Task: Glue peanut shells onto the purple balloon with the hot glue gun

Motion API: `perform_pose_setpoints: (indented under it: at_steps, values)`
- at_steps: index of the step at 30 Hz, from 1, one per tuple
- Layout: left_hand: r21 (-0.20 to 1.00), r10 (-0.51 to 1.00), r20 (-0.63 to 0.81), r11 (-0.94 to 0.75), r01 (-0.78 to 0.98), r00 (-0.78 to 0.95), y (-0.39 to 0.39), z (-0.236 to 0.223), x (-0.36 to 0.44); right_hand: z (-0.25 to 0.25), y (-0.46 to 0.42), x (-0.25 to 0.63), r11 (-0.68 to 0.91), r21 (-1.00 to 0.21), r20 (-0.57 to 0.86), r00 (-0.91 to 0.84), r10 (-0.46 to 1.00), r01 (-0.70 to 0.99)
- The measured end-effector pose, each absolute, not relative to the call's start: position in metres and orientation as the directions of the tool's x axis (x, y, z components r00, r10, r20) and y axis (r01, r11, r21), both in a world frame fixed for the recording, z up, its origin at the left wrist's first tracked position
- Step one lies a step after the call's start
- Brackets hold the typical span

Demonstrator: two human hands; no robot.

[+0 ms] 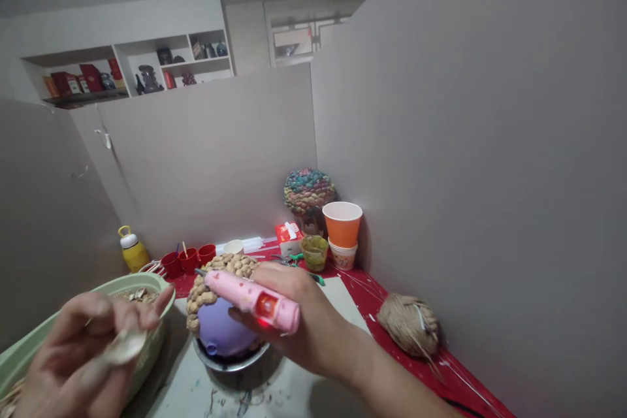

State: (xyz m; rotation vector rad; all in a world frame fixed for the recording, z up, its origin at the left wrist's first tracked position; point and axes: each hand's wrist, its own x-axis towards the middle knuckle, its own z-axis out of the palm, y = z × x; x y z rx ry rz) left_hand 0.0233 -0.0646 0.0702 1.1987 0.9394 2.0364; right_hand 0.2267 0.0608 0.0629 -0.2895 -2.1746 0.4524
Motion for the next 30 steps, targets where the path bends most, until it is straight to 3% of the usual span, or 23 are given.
perform_pose_setpoints:
  at_steps: [2,10,30]
  values:
    - [0.829,0.76,0.432,-0.547,-0.118,-0.486,-0.053,0.072,0.021,0.073,0.058,0.234,0.883,-0.47,0.68,-0.637,0.362,0.0]
    - [0.86,0.89,0.273,-0.396,-0.323,-0.366,-0.029,0.06,0.026,0.08,0.054,0.236,0.778,-0.625,0.56,-0.733,0.386,-0.068]
    - [0.845,0.878,0.3,-0.426,-0.323,-0.374,-0.03,0.062,0.03,0.077,0.05,0.229,0.795,-0.607,0.542,-0.733,0.411,-0.003]
